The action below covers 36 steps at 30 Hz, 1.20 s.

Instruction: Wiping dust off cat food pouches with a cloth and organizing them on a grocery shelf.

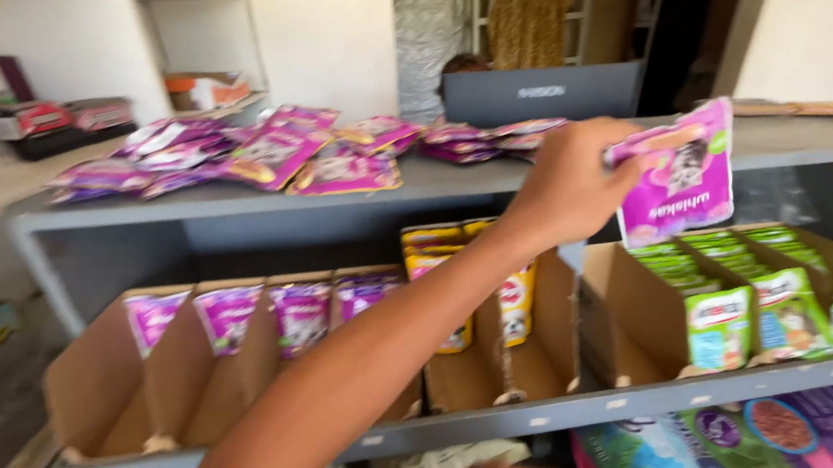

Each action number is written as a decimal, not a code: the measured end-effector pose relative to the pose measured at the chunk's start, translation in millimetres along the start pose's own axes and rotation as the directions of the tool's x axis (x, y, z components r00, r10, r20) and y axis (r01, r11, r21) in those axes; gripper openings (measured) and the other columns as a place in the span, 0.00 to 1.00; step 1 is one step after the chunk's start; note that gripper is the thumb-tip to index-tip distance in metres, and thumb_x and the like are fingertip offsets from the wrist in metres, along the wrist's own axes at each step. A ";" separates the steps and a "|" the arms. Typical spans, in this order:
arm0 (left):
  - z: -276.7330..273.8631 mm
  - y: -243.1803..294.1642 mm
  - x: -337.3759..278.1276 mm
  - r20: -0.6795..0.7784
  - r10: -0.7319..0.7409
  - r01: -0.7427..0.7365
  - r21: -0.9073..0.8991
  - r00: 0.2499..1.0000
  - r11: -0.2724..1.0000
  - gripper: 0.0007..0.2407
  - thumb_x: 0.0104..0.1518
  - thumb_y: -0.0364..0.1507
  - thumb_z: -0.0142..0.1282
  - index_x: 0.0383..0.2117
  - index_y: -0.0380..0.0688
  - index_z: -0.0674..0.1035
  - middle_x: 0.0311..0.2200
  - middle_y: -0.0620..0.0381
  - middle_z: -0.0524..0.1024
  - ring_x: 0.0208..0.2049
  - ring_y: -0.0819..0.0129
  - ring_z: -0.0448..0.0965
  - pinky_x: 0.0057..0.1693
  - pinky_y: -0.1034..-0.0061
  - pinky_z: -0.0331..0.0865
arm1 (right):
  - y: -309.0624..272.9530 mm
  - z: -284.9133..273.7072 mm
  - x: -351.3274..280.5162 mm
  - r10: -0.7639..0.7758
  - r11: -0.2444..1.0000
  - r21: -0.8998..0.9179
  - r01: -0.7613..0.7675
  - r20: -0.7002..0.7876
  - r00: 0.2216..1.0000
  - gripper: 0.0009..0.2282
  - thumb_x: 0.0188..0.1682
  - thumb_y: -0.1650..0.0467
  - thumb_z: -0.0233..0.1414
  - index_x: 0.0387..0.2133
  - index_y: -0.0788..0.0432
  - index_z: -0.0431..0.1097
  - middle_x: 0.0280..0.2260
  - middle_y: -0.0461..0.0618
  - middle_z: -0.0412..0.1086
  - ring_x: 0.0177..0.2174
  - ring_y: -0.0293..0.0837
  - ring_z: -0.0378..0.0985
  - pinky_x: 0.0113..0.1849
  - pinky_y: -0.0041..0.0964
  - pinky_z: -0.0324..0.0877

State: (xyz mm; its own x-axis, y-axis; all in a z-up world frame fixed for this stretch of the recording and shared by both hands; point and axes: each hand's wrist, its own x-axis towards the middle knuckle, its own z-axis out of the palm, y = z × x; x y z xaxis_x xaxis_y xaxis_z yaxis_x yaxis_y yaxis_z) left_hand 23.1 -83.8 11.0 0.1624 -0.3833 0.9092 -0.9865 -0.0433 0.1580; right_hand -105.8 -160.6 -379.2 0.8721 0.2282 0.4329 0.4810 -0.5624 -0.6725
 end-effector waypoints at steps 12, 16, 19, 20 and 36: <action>-174.7 10.9 -292.1 -0.190 -0.726 0.450 -0.674 0.661 0.586 0.12 0.59 0.24 0.63 0.48 0.35 0.79 0.43 0.49 0.80 0.45 0.65 0.80 0.53 0.68 0.79 | -188.5 6.5 104.9 0.401 0.702 0.704 -0.109 -0.265 0.877 0.15 0.57 0.65 0.56 0.23 0.60 0.70 0.13 0.46 0.65 0.11 0.37 0.70 0.14 0.31 0.65; -169.3 20.2 -319.5 -0.106 -0.855 0.337 -0.889 0.509 0.311 0.13 0.56 0.18 0.62 0.46 0.36 0.74 0.42 0.53 0.76 0.43 0.58 0.83 0.51 0.56 0.82 | -203.5 43.9 123.0 0.362 0.690 0.721 -0.065 -0.266 0.893 0.06 0.54 0.70 0.58 0.35 0.62 0.78 0.27 0.48 0.76 0.28 0.36 0.76 0.34 0.34 0.74; -162.7 21.6 -338.0 0.019 -0.835 0.402 -0.883 0.550 0.244 0.19 0.53 0.19 0.66 0.50 0.35 0.72 0.43 0.52 0.75 0.41 0.59 0.82 0.46 0.59 0.83 | -223.1 47.4 139.7 0.356 0.691 0.723 0.016 -0.360 0.862 0.06 0.49 0.74 0.61 0.38 0.60 0.78 0.30 0.44 0.77 0.30 0.35 0.77 0.39 0.33 0.75; -167.6 24.1 -334.8 0.026 -0.836 0.405 -0.883 0.549 0.238 0.19 0.53 0.19 0.66 0.50 0.35 0.72 0.43 0.52 0.75 0.41 0.59 0.82 0.46 0.59 0.83 | -221.1 46.5 142.6 0.362 0.691 0.723 0.013 -0.362 0.859 0.06 0.49 0.74 0.61 0.38 0.60 0.78 0.30 0.44 0.77 0.30 0.35 0.77 0.39 0.33 0.75; -223.0 -10.4 -335.4 0.120 -0.556 0.487 -0.654 0.822 0.579 0.08 0.57 0.28 0.65 0.38 0.37 0.82 0.32 0.51 0.82 0.34 0.68 0.80 0.48 0.69 0.77 | -218.7 31.7 195.8 0.043 0.880 0.469 0.074 -0.233 0.972 0.03 0.44 0.77 0.59 0.23 0.58 0.75 0.18 0.39 0.66 0.20 0.31 0.65 0.25 0.27 0.64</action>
State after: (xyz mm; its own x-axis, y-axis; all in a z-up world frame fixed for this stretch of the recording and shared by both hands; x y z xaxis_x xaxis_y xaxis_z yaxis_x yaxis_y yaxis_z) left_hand -16.4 251.0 -209.7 0.6799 -0.4017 0.6135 -0.4783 0.3911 0.7863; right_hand -37.4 32.2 -166.4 0.8467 0.0126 0.5319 0.5301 -0.1048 -0.8414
